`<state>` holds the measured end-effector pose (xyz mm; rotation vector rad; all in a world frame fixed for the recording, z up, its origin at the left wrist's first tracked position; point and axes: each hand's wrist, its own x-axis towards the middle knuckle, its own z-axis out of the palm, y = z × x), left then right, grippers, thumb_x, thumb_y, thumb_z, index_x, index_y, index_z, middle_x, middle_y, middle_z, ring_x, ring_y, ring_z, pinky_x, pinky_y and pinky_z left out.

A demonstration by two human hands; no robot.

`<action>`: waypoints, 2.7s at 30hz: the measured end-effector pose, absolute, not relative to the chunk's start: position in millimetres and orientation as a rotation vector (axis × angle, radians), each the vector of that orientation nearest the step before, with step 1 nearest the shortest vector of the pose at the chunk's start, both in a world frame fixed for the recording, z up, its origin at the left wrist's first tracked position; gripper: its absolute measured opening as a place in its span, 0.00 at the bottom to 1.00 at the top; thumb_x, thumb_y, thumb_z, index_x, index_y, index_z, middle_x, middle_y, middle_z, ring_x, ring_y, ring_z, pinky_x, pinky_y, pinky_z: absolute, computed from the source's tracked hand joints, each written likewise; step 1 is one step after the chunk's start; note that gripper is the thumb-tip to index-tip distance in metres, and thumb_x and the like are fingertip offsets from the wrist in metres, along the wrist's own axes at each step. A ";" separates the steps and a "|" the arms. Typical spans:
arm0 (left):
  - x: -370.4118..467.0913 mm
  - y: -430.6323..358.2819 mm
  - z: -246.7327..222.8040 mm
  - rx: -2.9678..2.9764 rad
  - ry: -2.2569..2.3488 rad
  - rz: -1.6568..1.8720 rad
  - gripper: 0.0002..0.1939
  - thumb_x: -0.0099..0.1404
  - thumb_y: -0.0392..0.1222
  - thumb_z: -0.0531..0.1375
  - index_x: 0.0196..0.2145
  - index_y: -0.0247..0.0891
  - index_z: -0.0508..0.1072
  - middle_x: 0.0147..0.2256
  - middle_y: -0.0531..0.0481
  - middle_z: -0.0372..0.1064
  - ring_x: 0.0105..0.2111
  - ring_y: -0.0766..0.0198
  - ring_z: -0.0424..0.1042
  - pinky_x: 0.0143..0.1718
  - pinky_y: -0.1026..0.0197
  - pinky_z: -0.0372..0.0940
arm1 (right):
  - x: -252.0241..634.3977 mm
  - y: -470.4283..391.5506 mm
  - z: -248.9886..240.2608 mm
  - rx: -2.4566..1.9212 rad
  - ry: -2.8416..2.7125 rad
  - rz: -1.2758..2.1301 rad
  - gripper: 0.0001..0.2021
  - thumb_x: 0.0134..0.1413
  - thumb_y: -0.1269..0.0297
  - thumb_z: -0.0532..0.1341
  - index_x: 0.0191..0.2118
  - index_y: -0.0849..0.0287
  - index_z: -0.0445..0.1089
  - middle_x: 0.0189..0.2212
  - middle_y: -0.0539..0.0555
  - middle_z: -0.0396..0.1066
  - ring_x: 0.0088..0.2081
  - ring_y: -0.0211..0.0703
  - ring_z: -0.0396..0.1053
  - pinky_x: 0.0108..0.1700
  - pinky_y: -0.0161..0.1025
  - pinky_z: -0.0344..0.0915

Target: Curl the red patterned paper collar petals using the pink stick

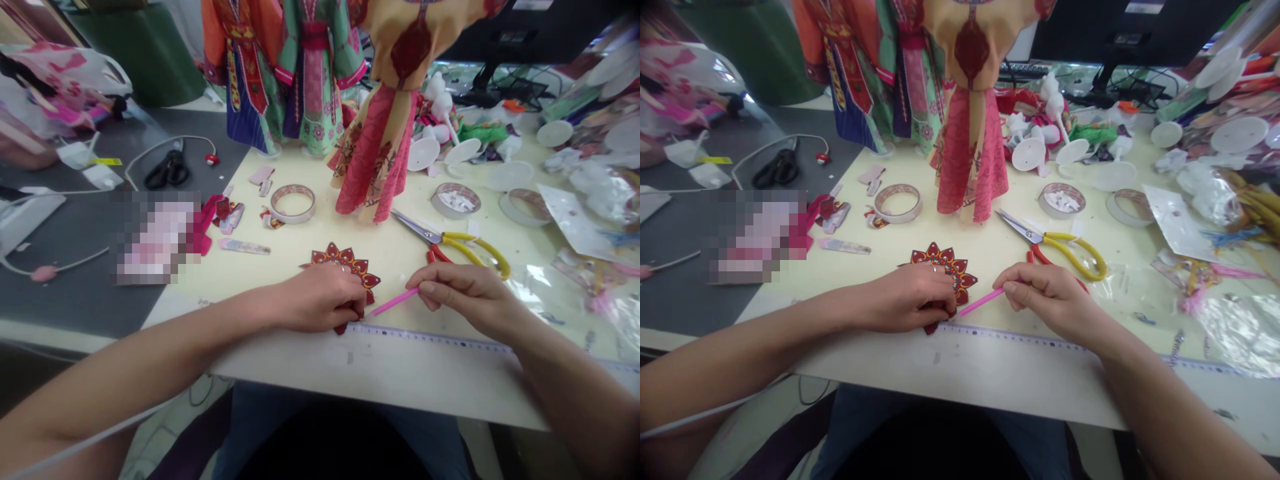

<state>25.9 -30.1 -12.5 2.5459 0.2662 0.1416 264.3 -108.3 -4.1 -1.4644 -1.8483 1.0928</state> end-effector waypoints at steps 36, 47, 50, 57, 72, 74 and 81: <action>24.7 -27.7 -6.6 2.494 0.256 0.056 0.03 0.58 0.35 0.60 0.33 0.36 0.73 0.31 0.50 0.72 0.35 0.63 0.68 0.37 0.62 0.59 | 259.6 -107.0 -4.9 -1.566 -1.931 1.063 0.14 0.59 0.55 0.52 0.34 0.59 0.69 0.19 0.48 0.61 0.21 0.33 0.58 0.23 0.32 0.54; 24.4 -28.0 -6.8 2.510 0.267 0.042 0.04 0.58 0.35 0.60 0.33 0.37 0.73 0.31 0.51 0.72 0.35 0.63 0.68 0.37 0.61 0.59 | 260.7 -106.5 -5.1 -1.605 -1.931 1.012 0.15 0.59 0.55 0.52 0.33 0.59 0.69 0.18 0.48 0.60 0.21 0.33 0.56 0.22 0.33 0.53; 24.6 -28.1 -6.5 2.506 0.268 0.040 0.04 0.58 0.35 0.60 0.33 0.37 0.73 0.31 0.51 0.72 0.35 0.62 0.68 0.37 0.62 0.59 | 259.9 -106.4 -4.2 -1.612 -1.940 0.989 0.15 0.59 0.55 0.52 0.31 0.59 0.68 0.18 0.47 0.60 0.20 0.32 0.56 0.22 0.33 0.53; 24.4 -28.3 -5.9 2.491 0.268 0.049 0.02 0.58 0.34 0.60 0.32 0.36 0.72 0.31 0.51 0.72 0.34 0.64 0.67 0.37 0.62 0.59 | 259.1 -107.2 -2.8 -1.603 -1.917 1.001 0.16 0.59 0.54 0.51 0.26 0.59 0.65 0.18 0.47 0.58 0.20 0.32 0.54 0.21 0.32 0.52; 25.3 -30.2 -9.0 2.623 0.231 0.259 0.03 0.59 0.37 0.60 0.28 0.35 0.70 0.27 0.52 0.69 0.30 0.66 0.64 0.35 0.62 0.56 | 259.5 -109.0 -3.7 -1.701 -1.918 0.939 0.20 0.59 0.52 0.50 0.22 0.59 0.61 0.16 0.46 0.55 0.19 0.31 0.51 0.22 0.33 0.50; 25.6 -30.5 -8.3 2.638 0.223 0.268 0.03 0.59 0.37 0.59 0.28 0.35 0.70 0.26 0.52 0.69 0.30 0.66 0.63 0.34 0.62 0.56 | 259.6 -108.9 -3.6 -1.699 -1.919 0.923 0.20 0.59 0.52 0.50 0.21 0.59 0.61 0.16 0.46 0.55 0.19 0.31 0.51 0.22 0.33 0.50; 25.7 -30.6 -8.6 2.644 0.235 0.268 0.03 0.59 0.36 0.58 0.28 0.35 0.71 0.26 0.52 0.68 0.30 0.66 0.63 0.34 0.62 0.56 | 259.3 -108.6 -3.2 -1.688 -1.912 0.893 0.19 0.59 0.54 0.50 0.21 0.59 0.60 0.16 0.46 0.56 0.19 0.31 0.52 0.22 0.33 0.51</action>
